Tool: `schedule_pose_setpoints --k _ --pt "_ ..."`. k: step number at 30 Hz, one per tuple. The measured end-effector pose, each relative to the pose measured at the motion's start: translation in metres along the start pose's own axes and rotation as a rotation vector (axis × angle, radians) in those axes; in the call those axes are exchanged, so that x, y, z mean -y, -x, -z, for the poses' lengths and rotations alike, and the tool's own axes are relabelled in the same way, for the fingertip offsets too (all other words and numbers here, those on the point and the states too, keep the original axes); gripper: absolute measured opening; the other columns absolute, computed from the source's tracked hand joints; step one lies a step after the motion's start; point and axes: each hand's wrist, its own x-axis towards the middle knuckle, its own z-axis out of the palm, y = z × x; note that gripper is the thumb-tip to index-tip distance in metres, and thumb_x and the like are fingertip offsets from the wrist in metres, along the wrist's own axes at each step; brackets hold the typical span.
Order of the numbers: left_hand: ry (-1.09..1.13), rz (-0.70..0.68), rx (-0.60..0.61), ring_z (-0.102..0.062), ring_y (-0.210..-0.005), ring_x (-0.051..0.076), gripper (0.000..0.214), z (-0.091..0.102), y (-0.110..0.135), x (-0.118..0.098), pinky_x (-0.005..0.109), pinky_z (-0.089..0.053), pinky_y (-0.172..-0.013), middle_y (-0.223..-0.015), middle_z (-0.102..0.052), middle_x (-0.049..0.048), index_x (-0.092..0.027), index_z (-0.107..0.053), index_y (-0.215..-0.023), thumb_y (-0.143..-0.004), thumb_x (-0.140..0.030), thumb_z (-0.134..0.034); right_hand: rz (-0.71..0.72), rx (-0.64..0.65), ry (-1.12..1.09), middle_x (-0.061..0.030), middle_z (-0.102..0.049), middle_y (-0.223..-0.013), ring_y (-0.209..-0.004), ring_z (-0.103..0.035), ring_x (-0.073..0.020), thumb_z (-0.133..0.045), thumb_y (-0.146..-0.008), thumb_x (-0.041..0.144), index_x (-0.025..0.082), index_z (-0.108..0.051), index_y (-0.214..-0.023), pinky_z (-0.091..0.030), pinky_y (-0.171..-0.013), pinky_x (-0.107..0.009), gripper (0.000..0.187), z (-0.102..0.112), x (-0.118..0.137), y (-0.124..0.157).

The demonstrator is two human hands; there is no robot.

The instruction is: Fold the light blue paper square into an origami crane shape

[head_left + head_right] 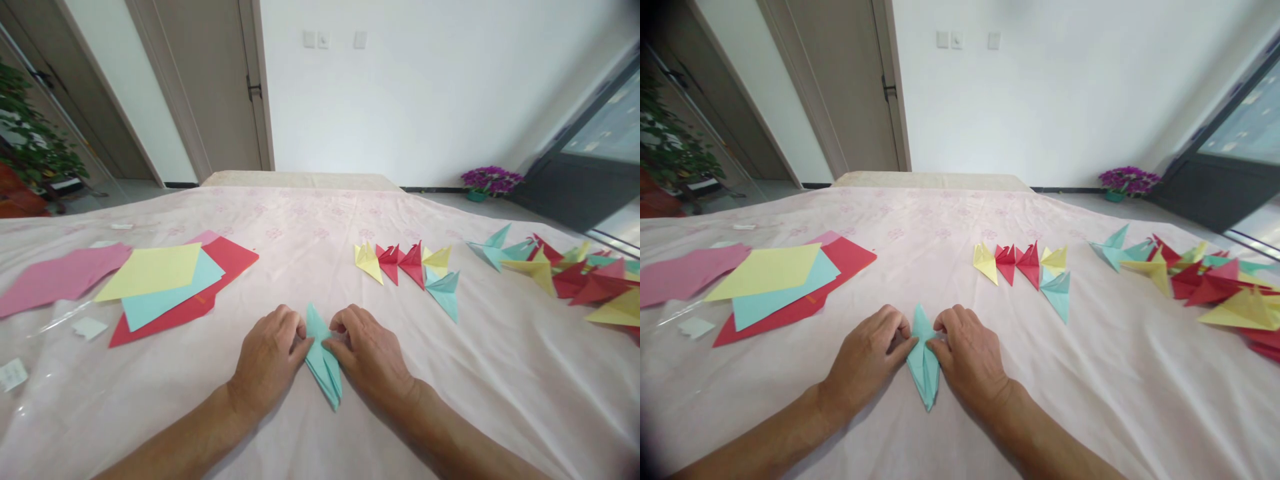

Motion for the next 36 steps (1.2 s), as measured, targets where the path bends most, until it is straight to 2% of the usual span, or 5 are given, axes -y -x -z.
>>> schedule_pose_setpoints --k 7,17,21,26,36 --pt "-0.089 -0.091 0.058 -0.057 -0.087 0.022 0.003 0.0 0.005 -0.003 0.038 -0.048 -0.08 -0.092 -0.06 0.0029 -0.02 -0.059 -0.094 -0.092 -0.022 -0.06 0.056 0.078 0.099 -0.002 -0.063 -0.087 -0.084 -0.054 -0.0198 -0.06 -0.094 0.025 0.022 -0.062 -0.089 -0.037 -0.07 -0.03 0.006 0.004 0.004 -0.002" --pt "-0.279 -0.264 0.028 -0.059 -0.091 0.026 0.038 -0.002 0.018 -0.004 0.046 -0.05 -0.082 -0.107 -0.064 0.008 -0.016 -0.054 -0.125 -0.089 -0.023 -0.065 0.003 0.018 0.018 -0.0012 -0.064 -0.088 -0.084 -0.055 -0.0188 -0.06 -0.093 0.019 0.022 -0.062 -0.099 -0.038 -0.071 -0.03 0.008 0.0 -0.001 0.0" --pt "-0.251 -0.282 0.023 -0.059 -0.091 0.026 0.023 0.0 0.018 -0.005 0.046 -0.049 -0.082 -0.103 -0.065 0.0074 -0.018 -0.057 -0.114 -0.092 -0.025 -0.06 0.002 0.022 0.028 -0.0001 -0.063 -0.081 -0.078 -0.054 -0.0175 -0.063 -0.091 0.02 0.021 -0.061 -0.082 -0.037 -0.068 -0.029 0.009 -0.001 -0.001 0.0" --pt "-0.25 -0.285 -0.049 -0.059 -0.084 0.024 0.01 0.002 0.019 -0.004 0.043 -0.049 -0.077 -0.099 -0.063 0.0072 -0.019 -0.06 -0.101 -0.094 -0.02 -0.054 0.097 0.033 0.108 -0.0027 -0.062 -0.083 -0.078 -0.053 -0.0175 -0.057 -0.095 0.02 0.02 -0.063 -0.081 -0.036 -0.067 -0.029 0.015 0.001 0.002 0.002" --pt "-0.259 -0.445 -0.085 -0.066 -0.089 0.025 0.025 0.001 0.025 -0.004 0.043 -0.054 -0.083 -0.096 -0.071 0.0101 -0.012 -0.065 -0.109 -0.096 -0.012 -0.043 0.225 0.089 0.282 -0.002 -0.06 -0.085 -0.075 -0.048 -0.0189 -0.064 -0.09 0.016 0.022 -0.062 -0.085 -0.035 -0.063 -0.033 0.008 0.002 0.009 0.008"
